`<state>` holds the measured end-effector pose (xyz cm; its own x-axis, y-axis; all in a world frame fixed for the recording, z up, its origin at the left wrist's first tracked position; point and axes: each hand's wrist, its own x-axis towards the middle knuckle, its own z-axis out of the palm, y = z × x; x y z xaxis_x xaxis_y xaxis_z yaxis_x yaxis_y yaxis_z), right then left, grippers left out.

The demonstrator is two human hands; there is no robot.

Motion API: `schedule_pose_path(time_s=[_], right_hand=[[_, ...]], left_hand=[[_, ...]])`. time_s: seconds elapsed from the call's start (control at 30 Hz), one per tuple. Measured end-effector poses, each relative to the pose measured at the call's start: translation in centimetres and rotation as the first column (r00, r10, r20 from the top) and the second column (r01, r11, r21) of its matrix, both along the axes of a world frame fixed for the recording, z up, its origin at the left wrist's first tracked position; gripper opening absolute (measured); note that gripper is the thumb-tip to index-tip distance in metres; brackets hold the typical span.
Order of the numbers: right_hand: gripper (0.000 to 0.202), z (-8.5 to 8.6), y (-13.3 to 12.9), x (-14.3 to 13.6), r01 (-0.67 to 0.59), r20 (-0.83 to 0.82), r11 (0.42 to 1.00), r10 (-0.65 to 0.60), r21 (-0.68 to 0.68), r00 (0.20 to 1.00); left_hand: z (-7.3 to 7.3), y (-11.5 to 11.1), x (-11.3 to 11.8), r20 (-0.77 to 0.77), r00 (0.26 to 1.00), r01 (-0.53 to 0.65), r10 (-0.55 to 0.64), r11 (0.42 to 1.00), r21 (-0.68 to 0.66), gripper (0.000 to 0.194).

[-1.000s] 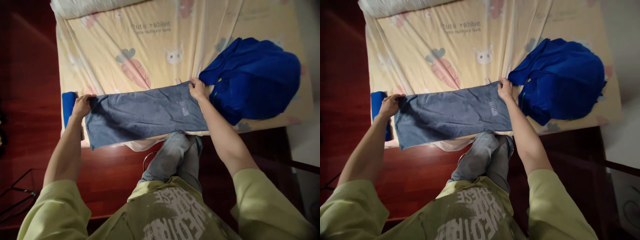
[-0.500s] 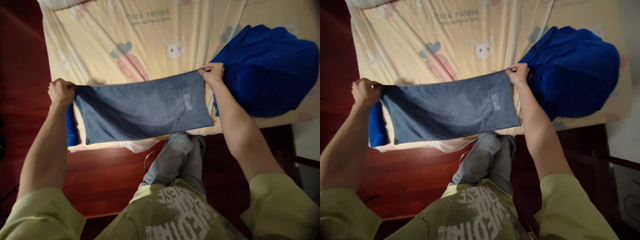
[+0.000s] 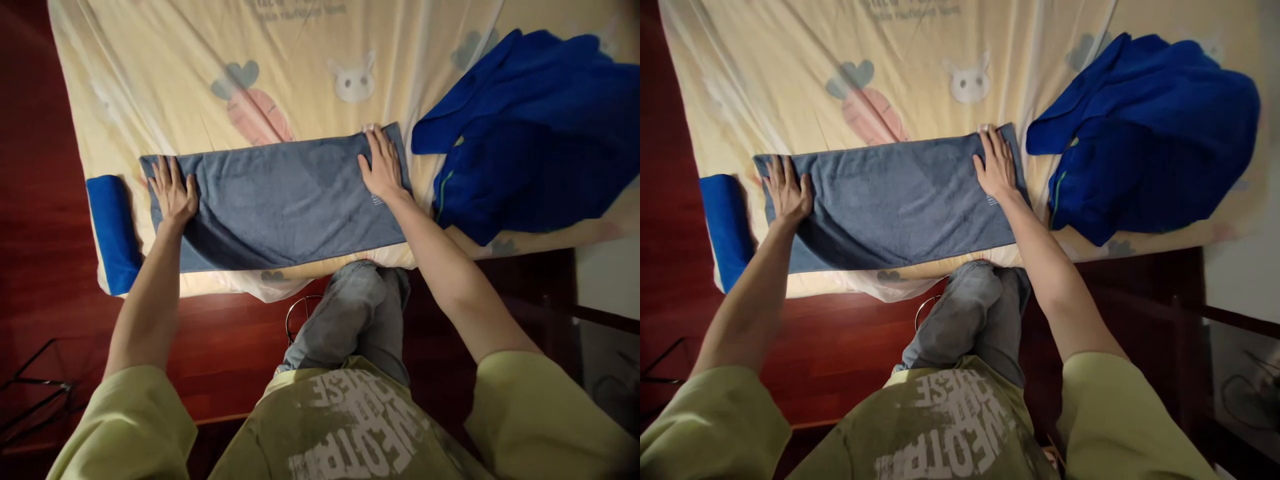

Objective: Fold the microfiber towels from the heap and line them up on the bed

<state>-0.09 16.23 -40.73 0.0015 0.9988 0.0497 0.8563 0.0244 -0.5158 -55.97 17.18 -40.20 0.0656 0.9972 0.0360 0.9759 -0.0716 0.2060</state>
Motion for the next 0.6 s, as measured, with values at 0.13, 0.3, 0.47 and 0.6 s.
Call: schedule_pose_path(time_s=[0.13, 0.3, 0.47, 0.6], right_hand=[[0.057, 0.6, -0.7, 0.0, -0.009, 0.029, 1.000, 0.010, -0.030, 1.000], [0.061, 2.2, -5.0, -2.0, -0.075, 0.085, 0.997, 0.075, -0.009, 0.994], [0.061, 1.9, -13.0, -1.2, -0.069, 0.210, 0.997, 0.076, -0.041, 0.975], [0.062, 2.0, -15.8, 0.8, 0.017, 0.272, 0.999, -0.002, -0.052, 0.962]], left_hand=[[1.5, 0.2, 0.4, 0.087, 0.993, -0.076, 0.081, 0.995, -0.062, 0.094], [4.1, -4.5, 4.2, 0.146, 0.989, -0.020, 0.028, 0.998, -0.056, 0.067], [3.5, -14.6, 5.9, 0.051, 0.999, 0.020, -0.016, 0.997, -0.077, 0.063], [3.0, -19.3, 3.1, 0.046, 0.973, -0.226, 0.226, 0.974, -0.003, 0.064]])
